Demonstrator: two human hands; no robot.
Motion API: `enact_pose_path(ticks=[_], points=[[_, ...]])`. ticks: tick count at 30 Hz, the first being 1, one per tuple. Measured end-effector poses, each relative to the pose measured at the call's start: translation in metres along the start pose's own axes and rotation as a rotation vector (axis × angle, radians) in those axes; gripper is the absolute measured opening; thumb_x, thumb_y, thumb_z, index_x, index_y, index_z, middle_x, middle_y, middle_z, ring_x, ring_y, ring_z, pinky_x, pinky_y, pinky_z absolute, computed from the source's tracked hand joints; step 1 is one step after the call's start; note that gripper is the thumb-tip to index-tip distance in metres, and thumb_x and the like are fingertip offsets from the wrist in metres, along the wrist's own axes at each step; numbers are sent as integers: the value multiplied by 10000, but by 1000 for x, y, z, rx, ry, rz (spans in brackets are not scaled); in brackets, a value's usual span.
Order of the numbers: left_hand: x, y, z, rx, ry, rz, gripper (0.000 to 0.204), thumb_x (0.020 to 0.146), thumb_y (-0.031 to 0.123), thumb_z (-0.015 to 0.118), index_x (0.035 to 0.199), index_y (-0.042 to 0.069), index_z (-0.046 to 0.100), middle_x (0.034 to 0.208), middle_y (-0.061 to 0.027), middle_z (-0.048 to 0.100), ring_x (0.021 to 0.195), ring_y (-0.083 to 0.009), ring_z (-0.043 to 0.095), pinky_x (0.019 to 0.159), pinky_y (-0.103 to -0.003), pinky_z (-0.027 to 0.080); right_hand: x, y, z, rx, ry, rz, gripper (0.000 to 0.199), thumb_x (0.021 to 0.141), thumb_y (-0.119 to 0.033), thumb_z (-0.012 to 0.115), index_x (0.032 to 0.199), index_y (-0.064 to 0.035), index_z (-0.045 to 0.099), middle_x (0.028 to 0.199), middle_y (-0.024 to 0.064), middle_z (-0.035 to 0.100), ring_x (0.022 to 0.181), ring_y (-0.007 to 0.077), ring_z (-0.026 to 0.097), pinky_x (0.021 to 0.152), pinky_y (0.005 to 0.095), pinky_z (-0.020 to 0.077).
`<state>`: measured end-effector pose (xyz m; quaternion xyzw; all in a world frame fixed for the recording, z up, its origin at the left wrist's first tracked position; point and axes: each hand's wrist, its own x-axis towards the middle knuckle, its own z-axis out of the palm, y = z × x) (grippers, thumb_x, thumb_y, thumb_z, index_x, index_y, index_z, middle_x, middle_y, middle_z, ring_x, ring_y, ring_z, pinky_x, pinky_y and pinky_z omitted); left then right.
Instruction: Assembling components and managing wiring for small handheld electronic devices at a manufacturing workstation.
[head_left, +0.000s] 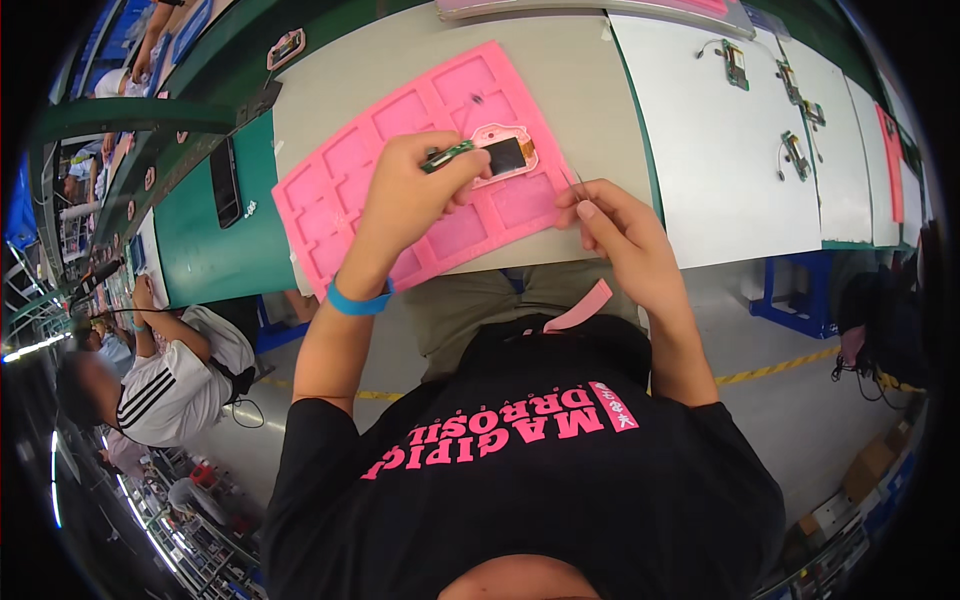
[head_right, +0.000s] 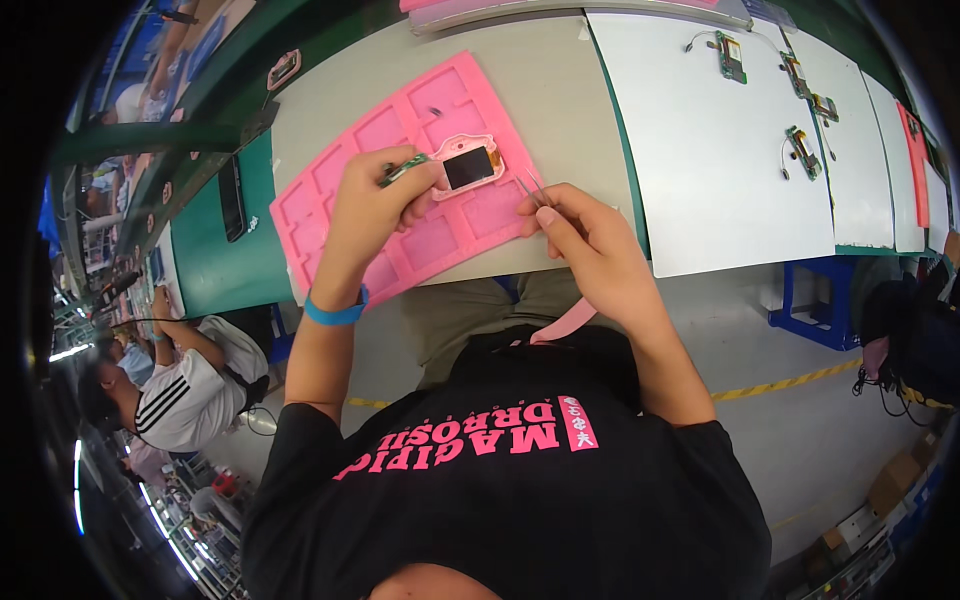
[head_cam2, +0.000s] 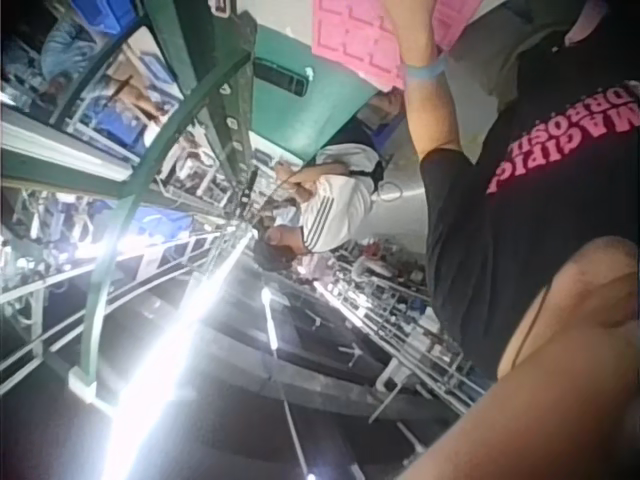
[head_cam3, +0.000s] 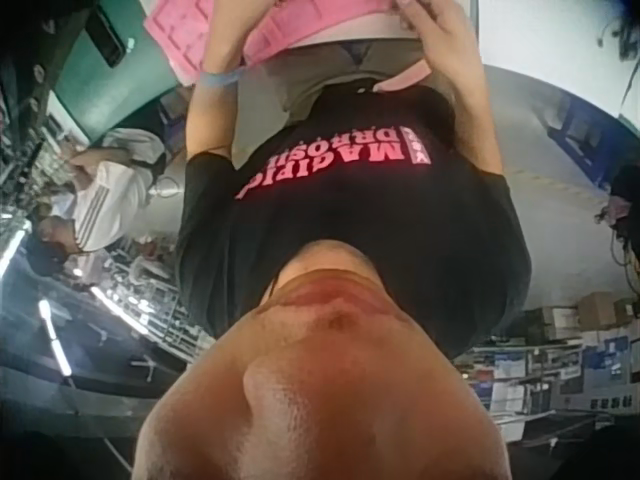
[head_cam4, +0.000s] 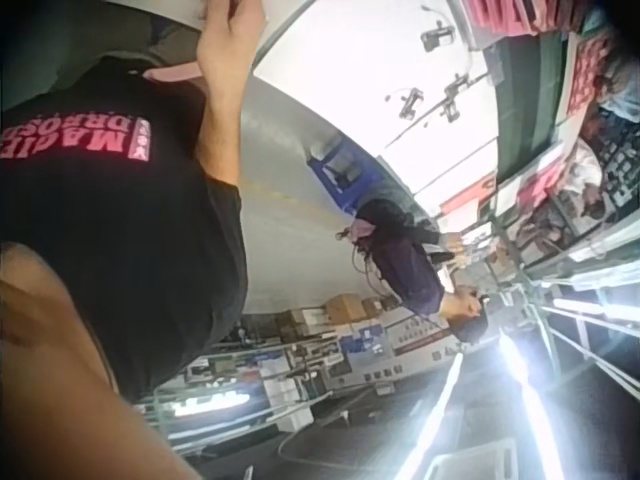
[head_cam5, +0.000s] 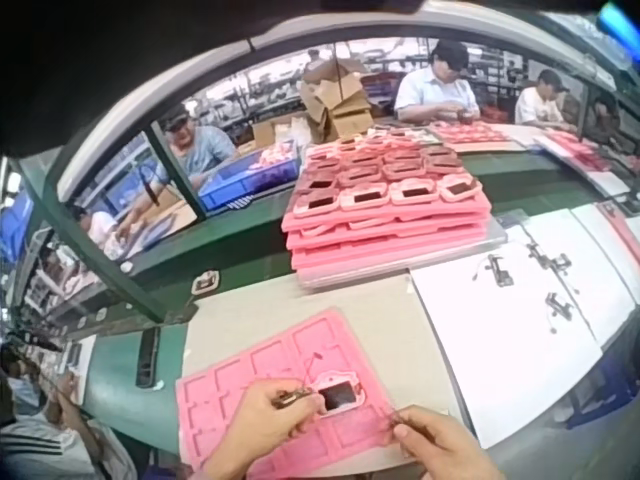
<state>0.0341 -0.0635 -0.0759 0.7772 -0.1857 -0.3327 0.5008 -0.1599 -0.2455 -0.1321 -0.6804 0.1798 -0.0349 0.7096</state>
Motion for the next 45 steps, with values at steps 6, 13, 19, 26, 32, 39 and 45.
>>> enact_pose_path(ticks=[6, 13, 19, 26, 32, 39, 45], points=[[11, -4, 8, -83, -74, -41, 167, 941, 162, 724, 869, 14, 754, 643, -41, 630, 583, -109, 547, 541, -232, 439, 1, 2, -8, 0, 44, 23, 263, 1070, -62, 537, 1274, 9, 686, 1034, 56, 700, 815, 106, 545, 670, 216, 401], [-9, 1, -3, -59, -133, 131, 177, 1002, 189, 714, 1013, 12, 713, 763, -46, 682, 680, -131, 599, 644, -248, 495, 0, -1, -8, -123, 19, 5, 265, 1077, -61, 536, 1293, 3, 675, 1000, 70, 728, 790, 100, 583, 655, 207, 424], [15, 9, 18, 259, -100, 142, 222, 947, 211, 760, 1041, 23, 688, 786, -73, 724, 710, -172, 660, 690, -293, 532, 0, -2, -9, 207, -79, 160, 211, 1106, -94, 527, 1265, -14, 642, 929, 96, 755, 641, 108, 593, 571, 215, 449], [38, -5, 40, 421, 14, 187, 163, 949, 146, 742, 1000, 8, 671, 823, -83, 734, 699, -192, 661, 671, -319, 523, 5, -12, 1, 396, -200, 302, 159, 1147, -168, 495, 1206, -36, 560, 757, 126, 731, 435, 143, 526, 449, 245, 425], [35, -10, 37, 273, 49, 190, 142, 941, 123, 736, 985, 9, 664, 797, -75, 717, 666, -183, 623, 648, -316, 505, 20, -5, 16, 504, -256, 374, 173, 1162, -210, 466, 1171, -42, 510, 653, 136, 682, 379, 152, 478, 401, 258, 398], [31, -19, 38, 207, 80, 239, 145, 946, 120, 733, 999, 8, 658, 792, -70, 709, 659, -173, 599, 635, -310, 492, 23, -8, 28, 501, -231, 377, 178, 1166, -218, 458, 1148, -45, 492, 615, 132, 655, 363, 152, 448, 381, 258, 373], [29, -23, 38, 226, 73, 292, 154, 963, 118, 725, 1031, 1, 653, 799, -66, 709, 666, -165, 604, 635, -299, 495, 23, -4, 34, 520, -193, 355, 162, 1163, -211, 461, 1122, -57, 489, 609, 121, 647, 355, 145, 414, 377, 254, 359]])
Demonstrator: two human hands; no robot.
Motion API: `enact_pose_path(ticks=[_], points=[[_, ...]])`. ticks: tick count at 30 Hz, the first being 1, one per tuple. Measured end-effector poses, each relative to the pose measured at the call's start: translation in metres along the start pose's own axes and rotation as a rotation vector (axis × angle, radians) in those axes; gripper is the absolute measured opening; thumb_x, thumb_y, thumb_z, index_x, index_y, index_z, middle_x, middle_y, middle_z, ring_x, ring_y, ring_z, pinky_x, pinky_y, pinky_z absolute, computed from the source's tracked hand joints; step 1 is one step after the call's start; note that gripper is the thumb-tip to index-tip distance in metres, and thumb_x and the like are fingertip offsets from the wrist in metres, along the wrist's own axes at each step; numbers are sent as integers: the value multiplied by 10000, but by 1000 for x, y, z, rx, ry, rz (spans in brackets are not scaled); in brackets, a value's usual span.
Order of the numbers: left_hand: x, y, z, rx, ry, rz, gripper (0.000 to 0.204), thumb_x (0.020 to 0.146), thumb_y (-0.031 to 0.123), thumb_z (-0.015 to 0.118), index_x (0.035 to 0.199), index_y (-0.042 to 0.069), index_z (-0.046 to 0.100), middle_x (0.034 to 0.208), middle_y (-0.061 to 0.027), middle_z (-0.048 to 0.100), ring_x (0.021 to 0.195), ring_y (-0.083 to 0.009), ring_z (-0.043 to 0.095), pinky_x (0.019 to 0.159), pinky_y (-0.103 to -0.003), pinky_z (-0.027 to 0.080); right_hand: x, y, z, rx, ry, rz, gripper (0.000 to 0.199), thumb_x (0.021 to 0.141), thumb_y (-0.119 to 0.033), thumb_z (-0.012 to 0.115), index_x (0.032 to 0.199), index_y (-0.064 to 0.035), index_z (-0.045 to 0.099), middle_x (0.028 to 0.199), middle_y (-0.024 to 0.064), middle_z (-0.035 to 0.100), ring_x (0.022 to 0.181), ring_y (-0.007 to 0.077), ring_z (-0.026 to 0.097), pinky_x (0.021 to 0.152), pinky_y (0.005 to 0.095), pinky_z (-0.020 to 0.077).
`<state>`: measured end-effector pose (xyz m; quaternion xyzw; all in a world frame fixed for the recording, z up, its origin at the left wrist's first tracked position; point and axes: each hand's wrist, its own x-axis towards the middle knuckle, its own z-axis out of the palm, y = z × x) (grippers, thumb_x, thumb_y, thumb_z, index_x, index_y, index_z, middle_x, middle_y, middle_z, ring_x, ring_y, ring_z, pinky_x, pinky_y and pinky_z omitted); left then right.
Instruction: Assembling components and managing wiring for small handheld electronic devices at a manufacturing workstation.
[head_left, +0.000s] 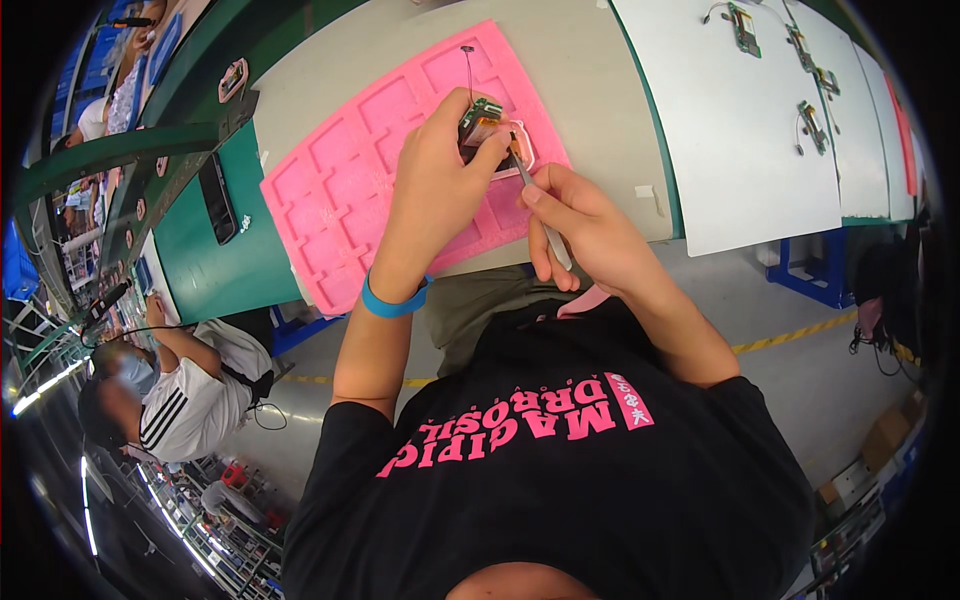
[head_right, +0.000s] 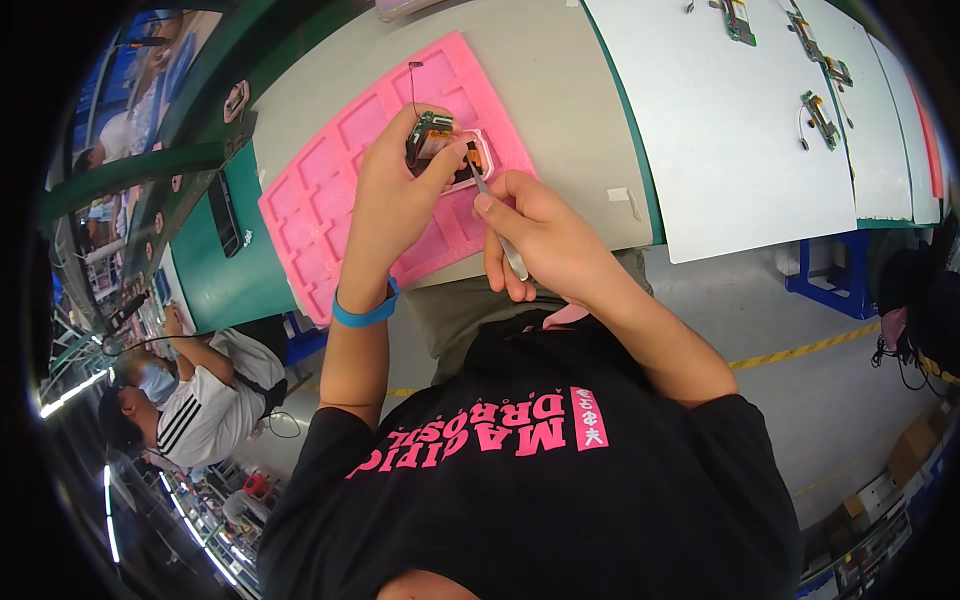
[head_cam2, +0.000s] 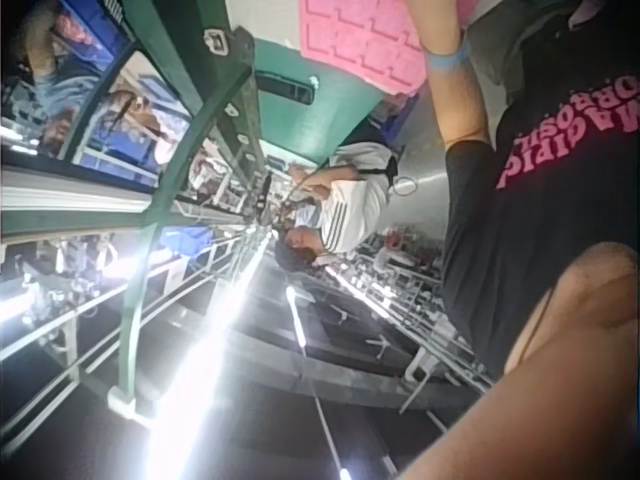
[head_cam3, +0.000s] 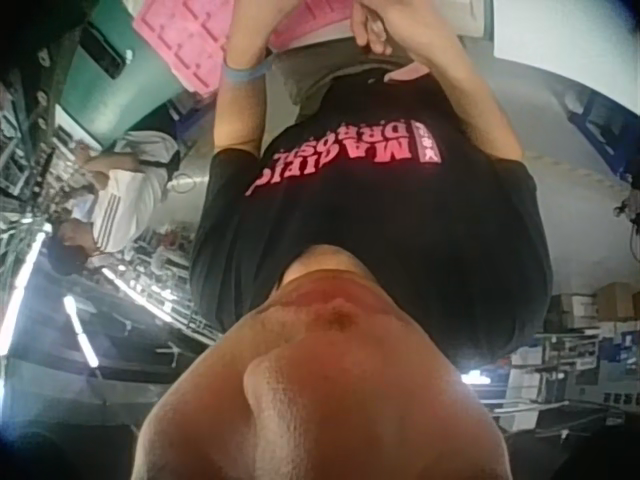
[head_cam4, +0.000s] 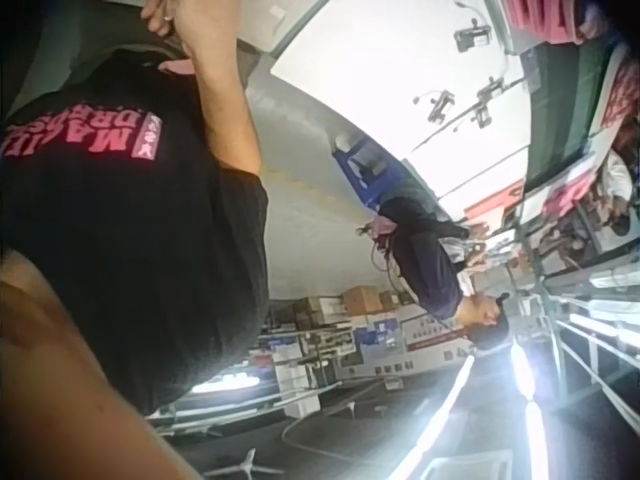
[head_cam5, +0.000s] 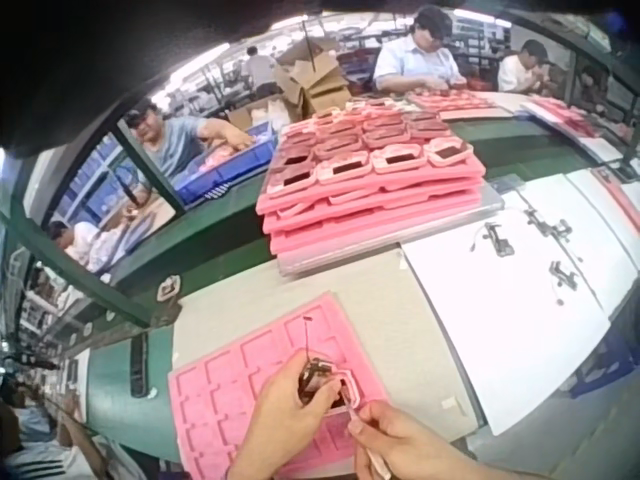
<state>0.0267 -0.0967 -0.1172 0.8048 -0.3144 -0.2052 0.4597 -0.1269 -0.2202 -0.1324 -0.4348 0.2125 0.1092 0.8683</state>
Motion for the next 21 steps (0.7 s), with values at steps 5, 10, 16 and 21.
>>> enact_pose_path(ticks=[5, 10, 16, 21], points=[[-12, 13, -11, -140, 9, -90, 140, 998, 107, 700, 1069, -8, 663, 826, -68, 715, 677, -151, 615, 645, -278, 511, -2, 3, -1, -3, 9, -27, 139, 1149, -183, 475, 1098, -54, 491, 616, 103, 633, 397, 136, 424, 414, 261, 366], [-33, 11, -31, -406, -116, -237, 153, 1039, 91, 656, 1142, -19, 678, 867, -79, 718, 700, -137, 618, 653, -256, 518, -9, 11, -1, -89, 19, -132, 98, 1133, -146, 504, 1079, -65, 495, 614, 61, 601, 442, 111, 428, 459, 246, 331], [-39, 4, -32, -495, -276, -291, 195, 1055, 77, 630, 1212, -24, 686, 892, -90, 721, 703, -135, 612, 643, -246, 516, -13, 14, 2, -350, 107, -255, 72, 1113, -107, 537, 1053, -85, 504, 598, 9, 559, 478, 86, 410, 502, 229, 278], [-38, 4, -31, -498, -295, -309, 190, 1053, 74, 628, 1207, -20, 688, 882, -89, 718, 698, -134, 610, 633, -245, 514, -14, 11, 4, -476, 171, -262, 77, 1099, -90, 546, 1031, -83, 510, 584, -4, 547, 494, 87, 409, 521, 243, 293]])
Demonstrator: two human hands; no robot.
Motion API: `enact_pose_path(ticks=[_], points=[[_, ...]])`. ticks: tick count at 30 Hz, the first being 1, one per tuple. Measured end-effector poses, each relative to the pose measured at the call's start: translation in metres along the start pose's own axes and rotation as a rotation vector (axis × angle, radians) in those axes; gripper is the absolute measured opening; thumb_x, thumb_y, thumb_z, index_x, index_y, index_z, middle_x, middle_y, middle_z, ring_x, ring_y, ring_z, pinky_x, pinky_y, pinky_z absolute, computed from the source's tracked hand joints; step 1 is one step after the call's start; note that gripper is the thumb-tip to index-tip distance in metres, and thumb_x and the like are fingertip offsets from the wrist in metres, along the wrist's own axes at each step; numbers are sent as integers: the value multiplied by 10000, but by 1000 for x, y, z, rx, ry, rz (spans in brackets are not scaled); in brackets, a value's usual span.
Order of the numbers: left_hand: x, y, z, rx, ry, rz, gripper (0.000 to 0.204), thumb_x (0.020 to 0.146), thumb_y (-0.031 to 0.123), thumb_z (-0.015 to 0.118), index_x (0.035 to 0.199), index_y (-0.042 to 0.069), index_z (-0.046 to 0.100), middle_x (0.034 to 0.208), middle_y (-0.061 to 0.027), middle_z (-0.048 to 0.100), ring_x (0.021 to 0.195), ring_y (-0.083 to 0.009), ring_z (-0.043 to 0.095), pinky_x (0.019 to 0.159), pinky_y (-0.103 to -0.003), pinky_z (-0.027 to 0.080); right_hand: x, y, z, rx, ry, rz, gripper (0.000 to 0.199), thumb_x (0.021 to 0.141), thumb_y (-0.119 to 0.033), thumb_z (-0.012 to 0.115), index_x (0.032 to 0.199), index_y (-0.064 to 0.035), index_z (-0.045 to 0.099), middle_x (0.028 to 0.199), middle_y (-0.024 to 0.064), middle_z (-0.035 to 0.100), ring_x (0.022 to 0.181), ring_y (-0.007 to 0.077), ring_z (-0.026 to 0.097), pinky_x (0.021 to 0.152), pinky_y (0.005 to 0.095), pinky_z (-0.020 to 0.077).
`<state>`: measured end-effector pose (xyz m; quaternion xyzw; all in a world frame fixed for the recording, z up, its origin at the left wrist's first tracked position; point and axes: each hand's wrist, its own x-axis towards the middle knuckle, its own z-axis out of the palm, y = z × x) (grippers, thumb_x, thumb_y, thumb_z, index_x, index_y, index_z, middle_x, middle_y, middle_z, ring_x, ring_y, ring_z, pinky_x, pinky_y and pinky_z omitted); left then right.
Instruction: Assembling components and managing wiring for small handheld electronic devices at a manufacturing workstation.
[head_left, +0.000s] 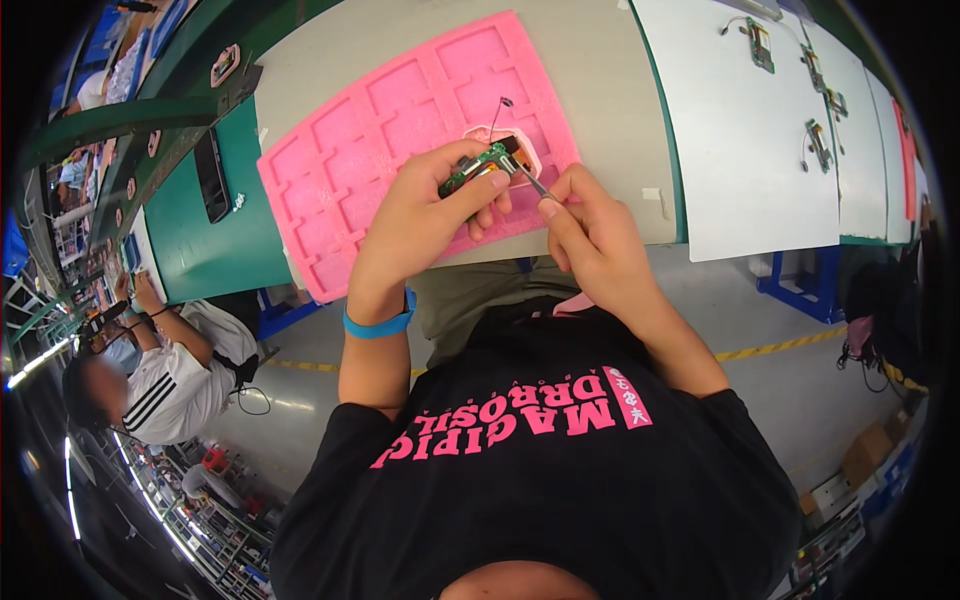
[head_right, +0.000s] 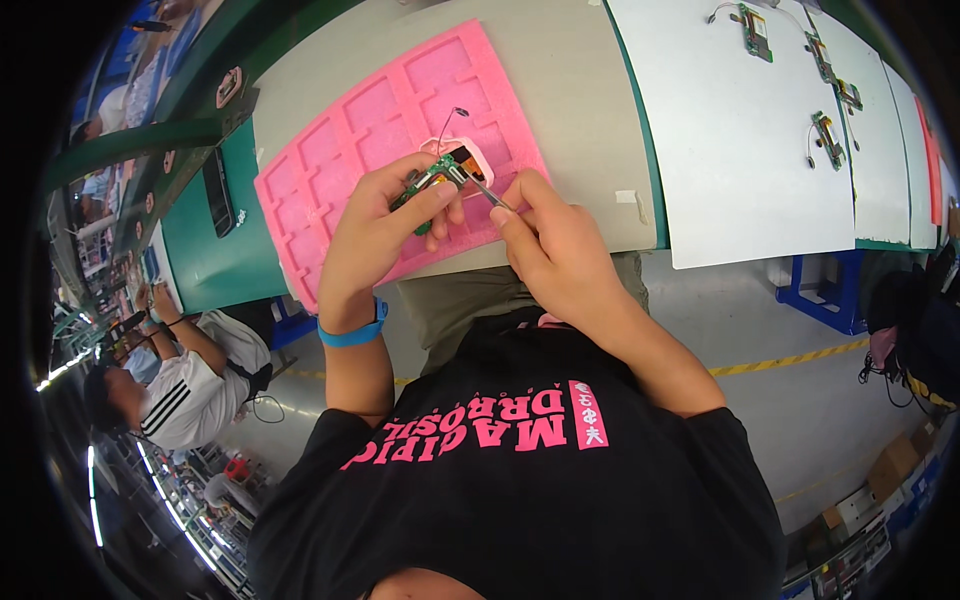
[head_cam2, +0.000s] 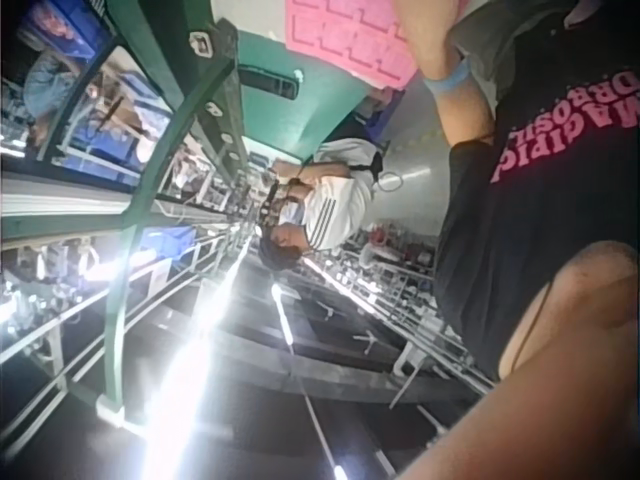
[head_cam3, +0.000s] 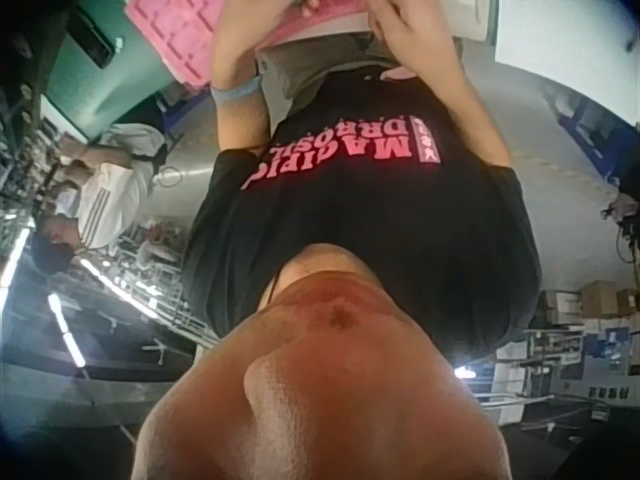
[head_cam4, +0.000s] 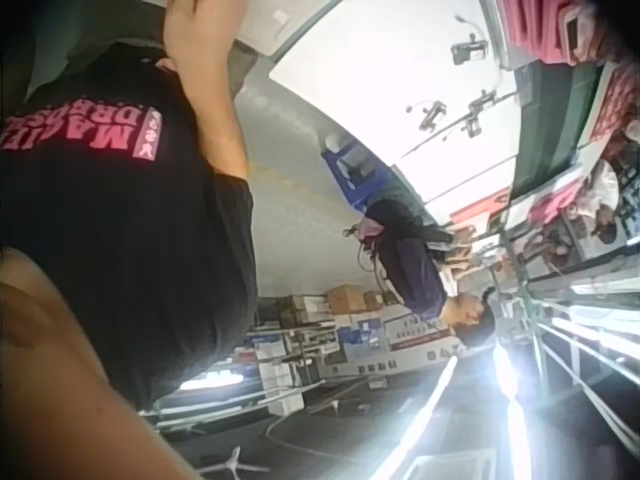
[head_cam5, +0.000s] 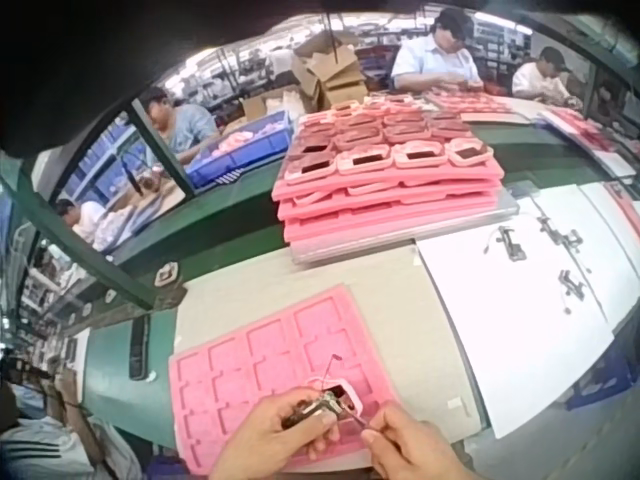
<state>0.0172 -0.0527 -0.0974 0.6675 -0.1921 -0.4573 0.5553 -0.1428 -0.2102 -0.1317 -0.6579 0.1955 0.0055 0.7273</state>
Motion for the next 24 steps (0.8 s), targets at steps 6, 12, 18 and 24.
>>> enact_pose_path(ticks=[6, 12, 18, 24], points=[[1, 2, 5, 1, 0, -25, 173, 1050, 74, 627, 1184, -14, 692, 866, -85, 712, 696, -130, 608, 618, -245, 506, -1, 4, -1, -172, 48, -85, 85, 1093, -85, 553, 1021, -79, 507, 565, -11, 533, 494, 88, 410, 521, 248, 298], [0, -2, 9, -35, 41, -12, 158, 1036, 89, 653, 1145, -13, 706, 837, -63, 711, 675, -100, 603, 598, -234, 498, 0, 8, 0, -228, 60, -106, 85, 1091, -83, 552, 1022, -81, 503, 562, -13, 535, 493, 90, 415, 520, 248, 303], [3, -3, 12, -16, 70, -7, 148, 1021, 113, 674, 1105, 0, 717, 778, -46, 694, 639, -101, 591, 567, -232, 483, -1, 0, -6, -66, -39, -15, 83, 1093, -86, 546, 1023, -84, 501, 565, -10, 544, 491, 91, 416, 520, 242, 306], [14, 1, 18, 108, 92, -9, 171, 1022, 169, 686, 1055, 8, 732, 746, -49, 700, 587, -112, 585, 549, -228, 481, -4, -2, -9, 0, -55, 21, 80, 1100, -93, 529, 1026, -89, 500, 581, -4, 556, 491, 89, 412, 520, 230, 304]])
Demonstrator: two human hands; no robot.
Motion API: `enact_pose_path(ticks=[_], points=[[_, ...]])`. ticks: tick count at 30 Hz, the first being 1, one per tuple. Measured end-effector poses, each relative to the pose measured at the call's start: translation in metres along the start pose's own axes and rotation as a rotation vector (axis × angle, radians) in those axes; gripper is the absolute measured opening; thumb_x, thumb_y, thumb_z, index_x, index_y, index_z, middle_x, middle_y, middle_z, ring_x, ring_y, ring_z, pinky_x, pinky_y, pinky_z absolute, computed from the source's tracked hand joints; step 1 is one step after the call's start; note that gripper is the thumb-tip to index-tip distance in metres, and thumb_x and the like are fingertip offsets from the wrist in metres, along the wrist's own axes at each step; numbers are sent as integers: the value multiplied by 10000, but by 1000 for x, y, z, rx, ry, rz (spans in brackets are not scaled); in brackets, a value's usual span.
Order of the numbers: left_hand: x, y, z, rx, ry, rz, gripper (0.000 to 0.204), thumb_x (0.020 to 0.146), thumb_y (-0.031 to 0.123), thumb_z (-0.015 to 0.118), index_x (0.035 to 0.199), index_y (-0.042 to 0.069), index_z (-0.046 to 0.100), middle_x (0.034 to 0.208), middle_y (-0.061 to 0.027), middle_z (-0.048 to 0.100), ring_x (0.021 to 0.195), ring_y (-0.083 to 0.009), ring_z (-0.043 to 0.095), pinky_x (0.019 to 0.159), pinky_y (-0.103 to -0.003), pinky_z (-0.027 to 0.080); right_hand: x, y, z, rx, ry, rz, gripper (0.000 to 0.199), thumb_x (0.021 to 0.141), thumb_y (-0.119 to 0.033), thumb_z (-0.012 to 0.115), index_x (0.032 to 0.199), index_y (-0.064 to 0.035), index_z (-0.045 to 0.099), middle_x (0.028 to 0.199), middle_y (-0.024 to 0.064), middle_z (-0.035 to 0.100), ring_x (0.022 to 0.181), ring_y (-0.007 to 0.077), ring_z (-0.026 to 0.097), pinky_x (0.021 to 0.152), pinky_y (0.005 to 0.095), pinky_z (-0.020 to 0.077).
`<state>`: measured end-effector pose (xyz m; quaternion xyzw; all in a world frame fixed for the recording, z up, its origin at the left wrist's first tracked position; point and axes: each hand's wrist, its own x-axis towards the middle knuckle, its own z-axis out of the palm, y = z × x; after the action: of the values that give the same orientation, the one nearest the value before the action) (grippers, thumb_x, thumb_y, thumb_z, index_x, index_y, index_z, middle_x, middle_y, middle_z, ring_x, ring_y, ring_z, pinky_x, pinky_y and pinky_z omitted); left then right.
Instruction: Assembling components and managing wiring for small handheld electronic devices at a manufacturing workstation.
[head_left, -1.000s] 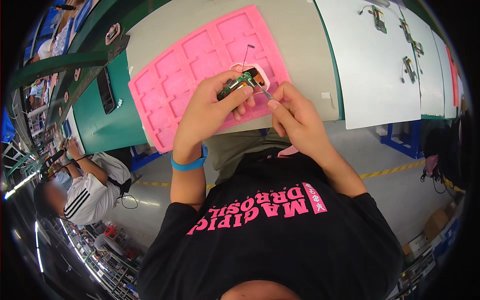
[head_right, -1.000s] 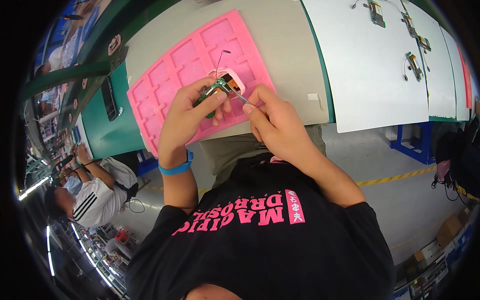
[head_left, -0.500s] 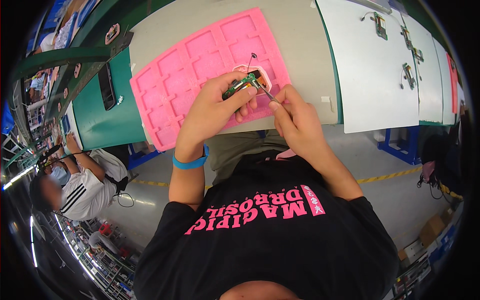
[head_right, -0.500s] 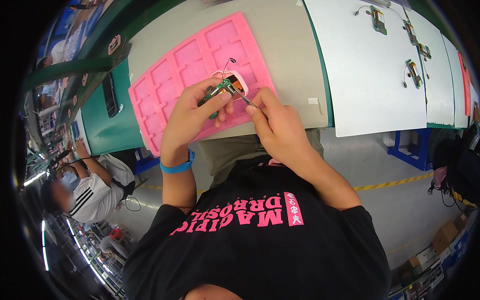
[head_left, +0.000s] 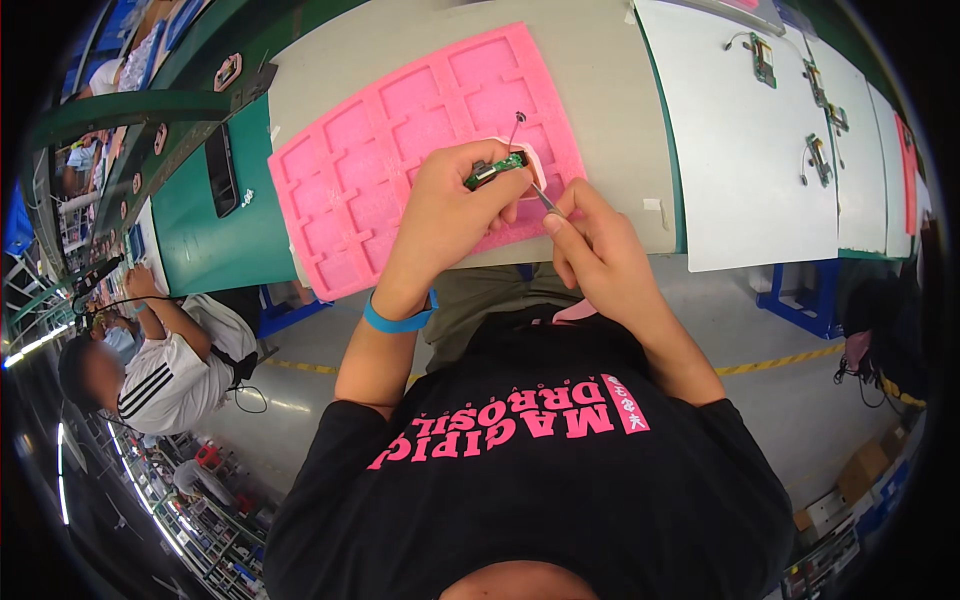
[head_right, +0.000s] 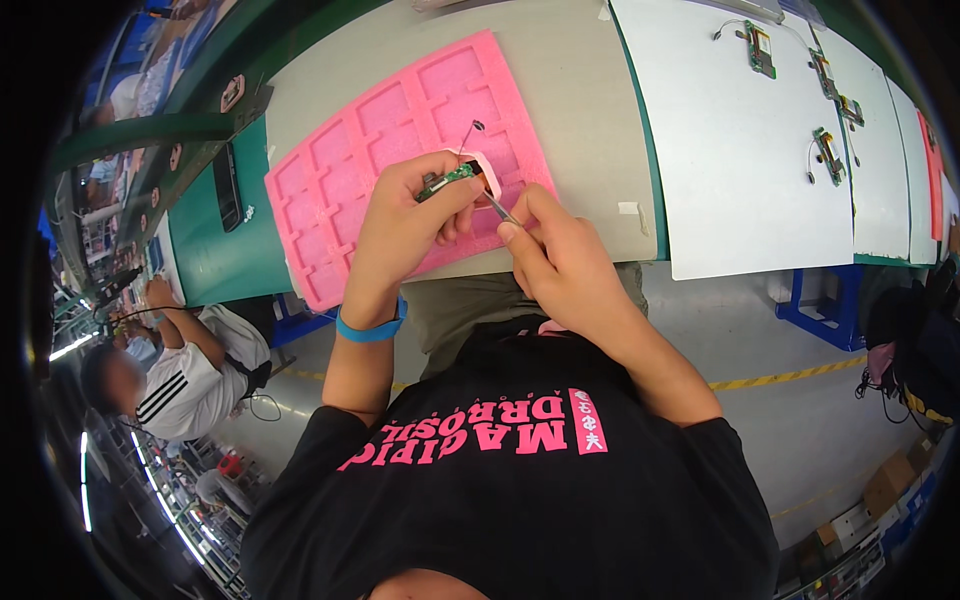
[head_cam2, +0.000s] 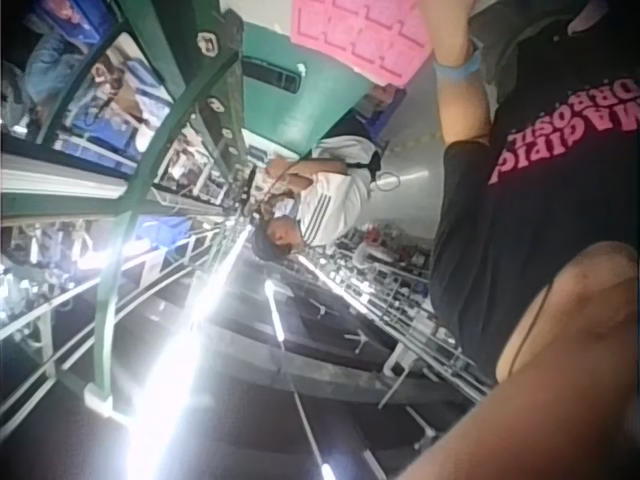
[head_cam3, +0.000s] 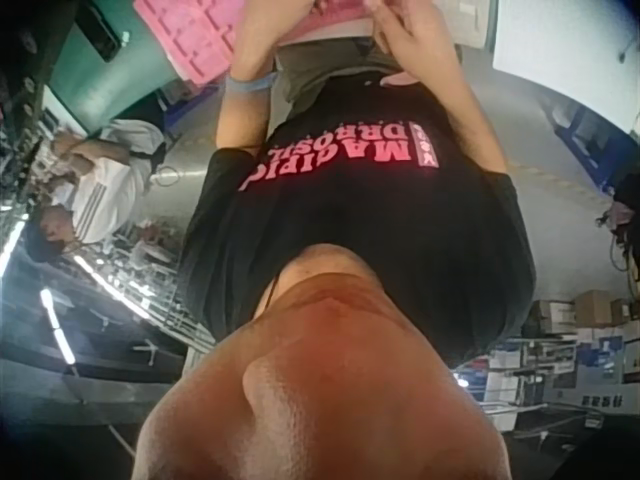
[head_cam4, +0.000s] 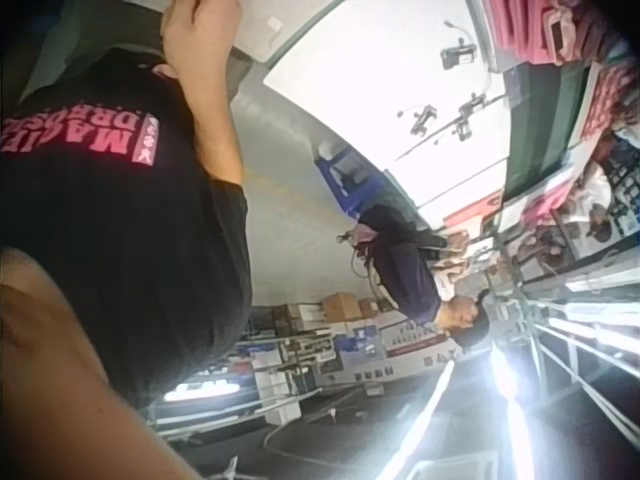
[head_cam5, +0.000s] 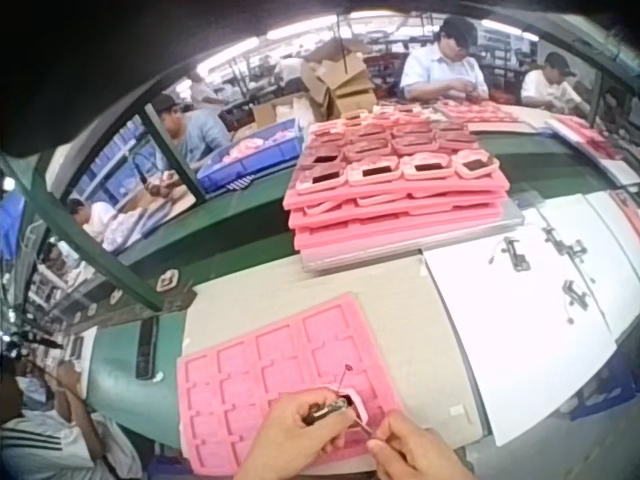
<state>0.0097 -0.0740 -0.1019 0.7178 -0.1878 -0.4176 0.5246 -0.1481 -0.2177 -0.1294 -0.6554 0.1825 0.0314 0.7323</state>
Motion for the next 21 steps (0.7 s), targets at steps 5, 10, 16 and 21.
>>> enact_pose_path(ticks=[5, 10, 16, 21], points=[[-2, 22, 0, 18, 17, -49, 276, 1049, 271, 669, 1051, 5, 743, 769, -76, 730, 572, -124, 607, 531, -226, 490, -8, -13, -32, -3, -13, 124, 32, 1093, -87, 523, 1071, -74, 542, 713, 19, 634, 576, 94, 473, 555, 244, 348], [2, 33, -17, -49, -74, -133, 397, 1076, 372, 633, 1113, -8, 740, 815, -104, 759, 573, -135, 634, 508, -227, 497, 1, -20, -38, -350, 212, -99, 300, 955, 32, 626, 1246, -22, 679, 1046, 59, 745, 826, 158, 635, 729, 300, 499], [12, 26, -25, -163, -206, -258, 393, 1067, 343, 656, 1243, -4, 714, 850, -126, 773, 576, -148, 637, 518, -248, 514, 49, -4, -30, -614, 52, -744, 421, 792, 154, 690, 1165, -24, 768, 1203, 74, 733, 943, 214, 697, 793, 303, 541], [-19, 2, -28, 49, 76, 120, 395, 986, 220, 754, 1329, 31, 697, 953, -124, 761, 717, -177, 668, 658, -263, 544, 52, -4, -28, -742, 79, -743, 403, 767, 177, 701, 1111, -16, 784, 1193, 71, 727, 931, 208, 689, 775, 287, 534]])
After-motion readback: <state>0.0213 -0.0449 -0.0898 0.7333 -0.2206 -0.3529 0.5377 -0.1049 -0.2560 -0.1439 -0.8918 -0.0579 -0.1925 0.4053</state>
